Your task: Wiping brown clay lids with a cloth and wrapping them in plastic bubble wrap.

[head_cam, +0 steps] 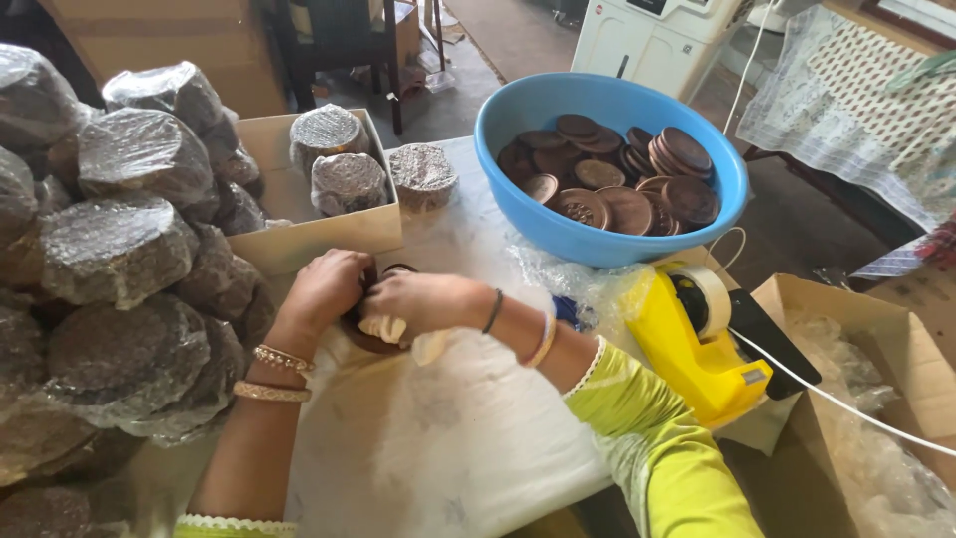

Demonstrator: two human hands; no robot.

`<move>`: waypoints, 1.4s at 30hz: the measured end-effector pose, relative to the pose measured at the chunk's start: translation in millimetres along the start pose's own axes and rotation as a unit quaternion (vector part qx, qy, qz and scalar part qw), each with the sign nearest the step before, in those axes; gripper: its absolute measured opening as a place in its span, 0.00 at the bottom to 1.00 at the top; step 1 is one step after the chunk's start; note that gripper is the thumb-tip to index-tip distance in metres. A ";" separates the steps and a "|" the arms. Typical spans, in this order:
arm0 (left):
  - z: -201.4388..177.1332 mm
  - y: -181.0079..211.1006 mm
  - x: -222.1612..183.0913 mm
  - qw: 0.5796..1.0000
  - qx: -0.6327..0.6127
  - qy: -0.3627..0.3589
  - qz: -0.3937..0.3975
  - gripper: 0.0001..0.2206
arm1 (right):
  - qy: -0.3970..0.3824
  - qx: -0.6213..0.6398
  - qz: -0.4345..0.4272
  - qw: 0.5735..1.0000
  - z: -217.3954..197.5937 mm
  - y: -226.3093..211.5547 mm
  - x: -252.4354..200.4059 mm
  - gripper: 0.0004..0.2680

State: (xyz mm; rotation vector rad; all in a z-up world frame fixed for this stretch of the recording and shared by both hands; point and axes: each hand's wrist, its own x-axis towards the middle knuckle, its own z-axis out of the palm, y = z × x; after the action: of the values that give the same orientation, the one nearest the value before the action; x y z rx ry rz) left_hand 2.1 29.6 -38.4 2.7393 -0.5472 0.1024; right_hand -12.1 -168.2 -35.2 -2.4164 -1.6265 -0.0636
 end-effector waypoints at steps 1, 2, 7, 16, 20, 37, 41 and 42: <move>3.6 -3.5 2.2 1.000 0.003 -0.001 0.001 0.09 | 0.003 0.000 0.000 1.000 -16.2 3.9 -4.2 0.20; 8.7 -7.9 2.2 0.999 -0.012 0.036 0.037 0.10 | 0.003 0.069 0.031 0.997 -30.9 7.1 -8.1 0.20; 13.1 -15.2 3.4 0.994 -0.001 0.079 0.073 0.10 | 0.090 0.021 0.083 0.992 -76.0 44.8 -45.2 0.29; 2.6 -1.9 2.4 1.000 -0.002 -0.007 0.011 0.10 | -0.128 0.034 0.337 0.932 -82.3 57.5 -62.6 0.28; -0.4 4.6 0.6 0.999 0.004 -0.016 0.033 0.11 | -0.129 0.015 0.283 0.950 -78.2 51.6 -56.7 0.22; 12.8 -4.2 2.4 0.995 0.010 0.008 0.103 0.17 | -0.032 -0.016 0.141 0.989 -40.0 26.8 -22.6 0.15; -2.6 9.5 -2.6 0.997 0.045 -0.018 0.059 0.18 | 0.044 -0.107 0.119 0.986 -83.5 29.9 -40.5 0.11; -5.5 11.4 -5.4 0.998 0.048 -0.036 0.035 0.19 | 0.077 -0.166 0.088 0.979 -93.0 35.4 -46.4 0.09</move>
State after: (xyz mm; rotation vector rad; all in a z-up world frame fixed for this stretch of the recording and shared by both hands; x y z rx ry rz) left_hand -7.2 23.7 -30.3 2.8256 -0.6750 0.0478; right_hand 11.1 -242.8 42.0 -2.7084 -1.4217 -0.5176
